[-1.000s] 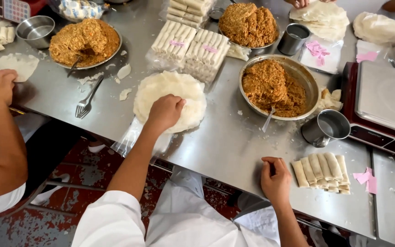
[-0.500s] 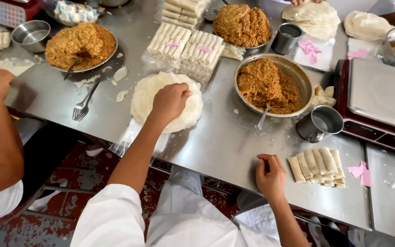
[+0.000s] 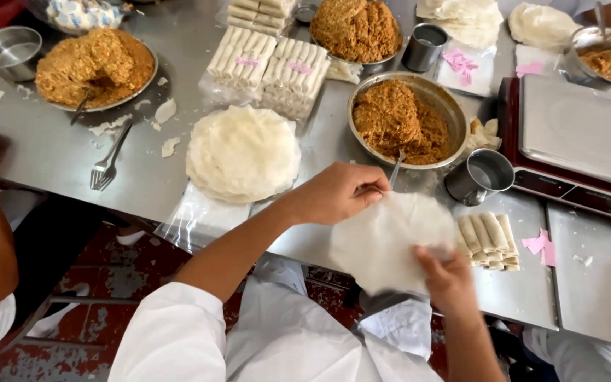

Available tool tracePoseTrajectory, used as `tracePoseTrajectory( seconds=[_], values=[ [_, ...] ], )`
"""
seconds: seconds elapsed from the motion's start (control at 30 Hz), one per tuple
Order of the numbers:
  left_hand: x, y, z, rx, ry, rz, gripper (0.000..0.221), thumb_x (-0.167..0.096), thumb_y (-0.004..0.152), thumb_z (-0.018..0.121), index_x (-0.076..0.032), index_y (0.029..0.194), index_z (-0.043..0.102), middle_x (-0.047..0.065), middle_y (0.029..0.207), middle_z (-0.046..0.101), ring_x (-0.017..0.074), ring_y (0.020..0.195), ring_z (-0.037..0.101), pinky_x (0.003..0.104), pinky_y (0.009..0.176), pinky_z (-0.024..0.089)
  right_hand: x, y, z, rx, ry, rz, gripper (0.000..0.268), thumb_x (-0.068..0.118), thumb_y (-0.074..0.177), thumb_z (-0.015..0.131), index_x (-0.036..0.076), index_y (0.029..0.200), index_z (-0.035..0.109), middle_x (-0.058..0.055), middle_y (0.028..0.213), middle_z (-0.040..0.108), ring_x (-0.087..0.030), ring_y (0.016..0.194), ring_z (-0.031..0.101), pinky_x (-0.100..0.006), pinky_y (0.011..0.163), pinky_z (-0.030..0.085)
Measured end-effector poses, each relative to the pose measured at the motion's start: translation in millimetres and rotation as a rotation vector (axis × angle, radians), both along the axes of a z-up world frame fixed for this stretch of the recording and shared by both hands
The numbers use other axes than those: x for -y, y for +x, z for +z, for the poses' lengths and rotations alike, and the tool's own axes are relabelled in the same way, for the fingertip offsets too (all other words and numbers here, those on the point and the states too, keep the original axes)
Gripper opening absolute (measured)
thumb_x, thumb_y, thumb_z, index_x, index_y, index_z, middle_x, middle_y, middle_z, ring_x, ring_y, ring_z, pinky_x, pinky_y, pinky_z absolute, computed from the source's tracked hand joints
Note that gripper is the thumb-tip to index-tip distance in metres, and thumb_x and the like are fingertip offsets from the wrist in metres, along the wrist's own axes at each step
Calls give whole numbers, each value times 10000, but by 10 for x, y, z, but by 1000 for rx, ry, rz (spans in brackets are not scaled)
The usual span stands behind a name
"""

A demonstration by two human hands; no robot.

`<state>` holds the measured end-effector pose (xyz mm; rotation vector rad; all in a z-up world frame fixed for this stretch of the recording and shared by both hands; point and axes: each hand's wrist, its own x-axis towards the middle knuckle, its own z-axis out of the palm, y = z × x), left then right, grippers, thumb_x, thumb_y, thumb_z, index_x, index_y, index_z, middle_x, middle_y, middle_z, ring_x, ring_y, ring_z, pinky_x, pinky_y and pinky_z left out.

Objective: Assembling and rolling food items using wrappers and filling on a production table

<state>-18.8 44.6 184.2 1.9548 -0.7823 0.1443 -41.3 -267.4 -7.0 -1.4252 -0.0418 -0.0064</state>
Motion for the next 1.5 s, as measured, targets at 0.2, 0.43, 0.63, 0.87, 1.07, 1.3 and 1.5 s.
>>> tracePoseTrajectory(
  seconds=[0.2,0.43,0.63,0.87,1.07,1.3,1.5],
  values=[
    [-225,316,-647,275,123,110,216,20,869,662,-140,1013,682,49,1069,704,311,1071,654,439,979,494,-115,-263,1199,264,-230,435,463,92,820,781,-78,1237,673,-205,1009,770,-258,898,768,-414,808,617],
    [383,-406,-1654,155,200,153,310,-42,829,606,-154,1114,656,67,1022,636,285,975,646,408,821,548,278,1043,674,835,-1388,-349,400,254,905,796,137,1278,715,-106,1122,642,-322,1051,605,-456,881,531],
    [468,-754,-2138,458,486,156,101,-92,970,528,-109,900,599,46,850,504,248,830,528,388,701,431,264,1489,545,285,-1671,-113,672,463,974,644,86,1500,462,-206,1327,641,-384,1331,508,-682,1180,214],
    [421,-714,-1824,282,468,324,256,-185,968,526,-27,1170,520,180,1072,503,340,1013,510,459,844,417,-185,1098,242,669,-1533,-162,586,309,1011,653,12,1506,552,-259,1465,611,-416,1398,527,-668,1148,271],
    [455,-798,-1735,-3,562,451,798,-460,1027,501,135,1527,318,376,1580,310,478,1500,237,611,1208,98,-742,362,2,609,-1258,348,525,277,1048,488,100,1542,490,-187,1563,482,-378,1450,418,-511,1178,348],
    [465,-831,-1749,-86,633,457,841,-525,1003,435,84,1559,270,324,1634,230,429,1543,168,628,1218,18,-1067,377,-37,640,-1289,335,508,237,1030,504,77,1511,527,-215,1522,523,-402,1439,440,-520,1176,351],
    [468,-845,-1723,-59,556,476,844,-463,978,515,111,1549,276,355,1624,233,469,1533,176,663,1210,29,-908,1091,1,406,-837,-316,532,352,819,942,197,1096,515,14,983,591,-187,881,687,-256,774,588]
  ],
)
